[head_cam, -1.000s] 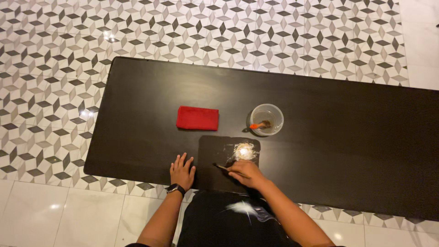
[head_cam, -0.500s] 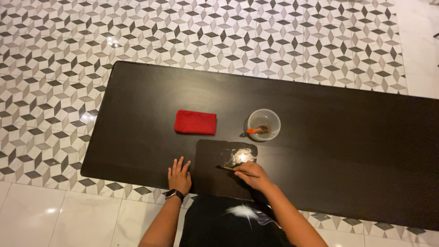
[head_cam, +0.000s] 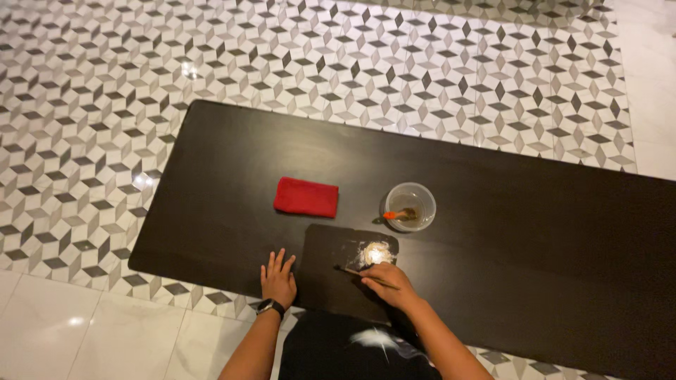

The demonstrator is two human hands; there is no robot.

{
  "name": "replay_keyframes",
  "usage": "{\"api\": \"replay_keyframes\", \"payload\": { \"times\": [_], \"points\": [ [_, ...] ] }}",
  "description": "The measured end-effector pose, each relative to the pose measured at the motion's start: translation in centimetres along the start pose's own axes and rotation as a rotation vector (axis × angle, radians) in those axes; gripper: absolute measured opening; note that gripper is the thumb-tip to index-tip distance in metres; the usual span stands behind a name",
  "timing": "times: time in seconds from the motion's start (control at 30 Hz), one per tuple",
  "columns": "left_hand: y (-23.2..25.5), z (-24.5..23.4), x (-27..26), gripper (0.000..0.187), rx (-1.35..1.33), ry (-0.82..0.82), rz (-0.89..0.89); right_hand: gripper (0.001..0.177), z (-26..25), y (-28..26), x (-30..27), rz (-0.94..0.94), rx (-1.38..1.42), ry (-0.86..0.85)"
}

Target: The person paints a dark rectangular table with a brush, applying a light-colored substance in a rectangular area. They dip the brush into a container of liquid and continue painting the table surface.

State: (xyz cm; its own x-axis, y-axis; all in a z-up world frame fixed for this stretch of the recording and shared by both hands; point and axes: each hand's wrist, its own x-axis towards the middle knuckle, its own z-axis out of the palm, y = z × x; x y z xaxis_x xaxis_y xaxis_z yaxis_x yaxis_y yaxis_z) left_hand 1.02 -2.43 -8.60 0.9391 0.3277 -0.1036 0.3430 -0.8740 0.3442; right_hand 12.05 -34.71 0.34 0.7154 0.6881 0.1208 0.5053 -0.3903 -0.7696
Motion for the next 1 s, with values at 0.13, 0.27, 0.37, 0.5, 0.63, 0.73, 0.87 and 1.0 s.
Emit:
{"api": "replay_keyframes", "payload": {
  "times": [0.13,0.27,0.37,0.5,0.63,0.73,0.87,1.0],
  "points": [
    [0.3,0.2,-0.2,0.052,0.013,0.000,-0.033,0.018,0.2,-0.1,0.2,-0.053,-0.030,-0.038],
    [0.5,-0.1,-0.1,0.052,0.031,-0.001,-0.032,0.020,0.3,-1.6,0.3,-0.123,-0.092,-0.077],
    [0.7,-0.3,-0.1,0.052,0.015,-0.009,-0.037,0.019,-0.3,-2.1,0.3,-0.130,-0.121,-0.117],
    [0.6,-0.5,-0.1,0.054,0.016,-0.025,-0.032,0.018,-1.2,-1.6,0.9,-0.074,-0.066,-0.048],
    [0.5,-0.1,-0.1,0.054,0.017,-0.025,-0.039,0.018,-1.1,-2.1,0.6,-0.104,-0.079,-0.083],
    [0.3,-0.1,-0.2,0.054,0.005,-0.011,-0.023,0.018,-0.9,-2.6,0.4,-0.128,-0.076,-0.162],
    [0.3,-0.1,-0.1,0.054,0.011,-0.033,-0.036,0.017,-1.9,-2.1,0.6,-0.175,-0.049,0.016],
    [0.4,-0.1,-0.2,0.054,0.017,-0.028,-0.035,0.017,-1.5,-2.5,-0.1,-0.122,-0.077,-0.051]
  ]
}}
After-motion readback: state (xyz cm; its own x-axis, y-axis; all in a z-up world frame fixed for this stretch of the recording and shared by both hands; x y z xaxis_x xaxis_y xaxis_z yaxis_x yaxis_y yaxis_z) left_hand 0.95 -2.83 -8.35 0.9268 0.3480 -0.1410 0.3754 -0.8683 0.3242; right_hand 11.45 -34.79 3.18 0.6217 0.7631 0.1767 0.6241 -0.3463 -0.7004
